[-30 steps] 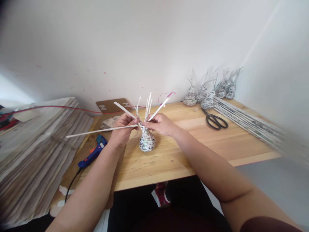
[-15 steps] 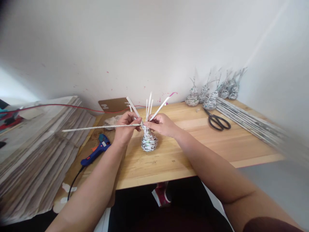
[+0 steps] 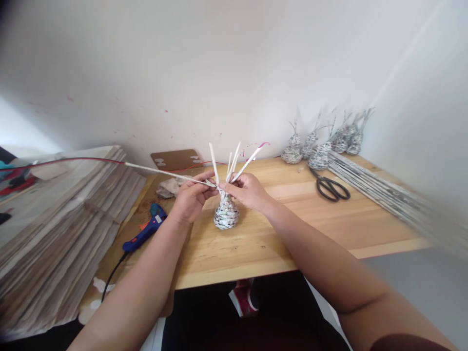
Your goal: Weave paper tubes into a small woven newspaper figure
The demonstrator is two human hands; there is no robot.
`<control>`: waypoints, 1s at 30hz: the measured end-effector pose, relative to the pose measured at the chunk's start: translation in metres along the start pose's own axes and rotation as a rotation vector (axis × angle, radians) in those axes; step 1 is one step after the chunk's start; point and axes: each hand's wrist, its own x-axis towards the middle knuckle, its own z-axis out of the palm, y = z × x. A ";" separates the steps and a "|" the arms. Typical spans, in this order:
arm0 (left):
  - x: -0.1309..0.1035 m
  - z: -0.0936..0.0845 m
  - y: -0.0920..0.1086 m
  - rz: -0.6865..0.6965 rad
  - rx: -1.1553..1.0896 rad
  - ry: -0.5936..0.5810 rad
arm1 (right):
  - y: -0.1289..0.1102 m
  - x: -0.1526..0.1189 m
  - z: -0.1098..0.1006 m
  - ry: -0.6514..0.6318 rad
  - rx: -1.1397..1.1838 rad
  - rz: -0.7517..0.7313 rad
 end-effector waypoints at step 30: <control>0.000 0.010 -0.006 -0.139 -0.178 0.213 | 0.003 -0.004 0.003 0.119 -0.138 -0.094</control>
